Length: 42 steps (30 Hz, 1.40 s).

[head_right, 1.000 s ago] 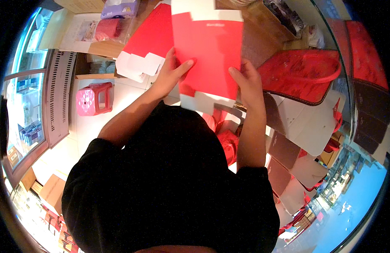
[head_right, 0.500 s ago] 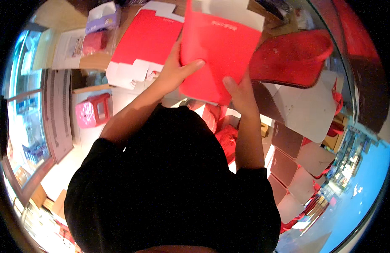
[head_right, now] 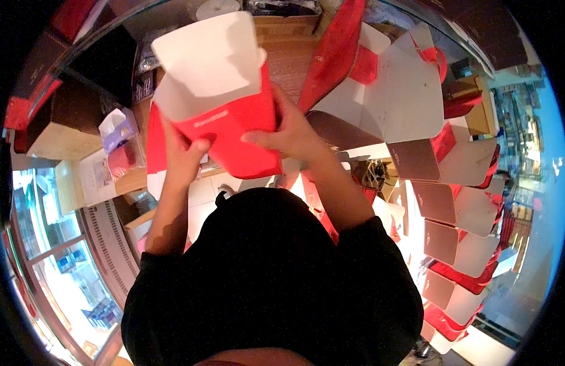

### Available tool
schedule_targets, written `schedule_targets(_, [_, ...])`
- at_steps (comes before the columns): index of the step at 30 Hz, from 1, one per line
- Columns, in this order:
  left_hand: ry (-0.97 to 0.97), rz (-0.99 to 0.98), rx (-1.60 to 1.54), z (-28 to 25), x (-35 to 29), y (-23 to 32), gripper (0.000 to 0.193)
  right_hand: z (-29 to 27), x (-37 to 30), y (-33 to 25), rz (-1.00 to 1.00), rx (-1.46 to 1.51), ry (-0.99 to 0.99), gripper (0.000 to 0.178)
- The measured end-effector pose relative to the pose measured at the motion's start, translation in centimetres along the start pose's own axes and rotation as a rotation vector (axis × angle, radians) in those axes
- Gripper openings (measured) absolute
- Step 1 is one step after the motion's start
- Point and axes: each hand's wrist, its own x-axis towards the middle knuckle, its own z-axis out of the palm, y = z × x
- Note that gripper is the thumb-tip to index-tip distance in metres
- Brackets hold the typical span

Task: The person assembles small red cardboard boxes by folding the flaps and tucking them into slots. They repeatedly pick up flat-packed boxes, fold them into a rectangular shape, and place the finished boxes into a larger white container.

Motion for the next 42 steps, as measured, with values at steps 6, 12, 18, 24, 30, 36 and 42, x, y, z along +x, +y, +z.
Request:
schedule_targets(6, [0.017, 0.128, 0.216, 0.2, 1.7, 2.7, 0.1, 1.0, 0.5, -1.4, -0.466, -0.189, 0.002, 0.106])
schedule_targets(12, [-0.048, 0.282, 0.326, -0.3, 1.8, 3.5, 0.097, 0.2, 0.5, -3.4, -0.569, -0.439, -0.047, 0.095])
schedule_targets(18, [-0.086, 0.281, 0.376, -0.6, 2.3, 4.4, 0.081, 0.1, 0.9, -5.7, -0.705, -0.574, -0.186, 0.072])
schedule_targets(24, [-0.185, 0.293, 0.353, -0.9, 3.3, 5.4, 0.064, 0.5, 1.3, -5.6, -0.539, -0.414, -0.056, 0.052])
schedule_targets(30, [-0.162, 0.261, 0.406, -1.1, 3.3, 5.1, 0.04, 0.4, 1.8, -5.2, -0.614, -0.365, -0.031, 0.038])
schedule_targets(36, [-0.196, 0.257, 0.419, -1.0, 3.3, 5.8, 0.046, 0.0, 2.1, -4.9, -0.567, -0.271, -0.013, 0.033])
schedule_targets(42, [-0.123, 0.127, 0.278, 1.4, 2.3, 4.9, 0.084, 0.5, 1.6, -4.4, -0.608, -0.13, 0.153, 0.032])
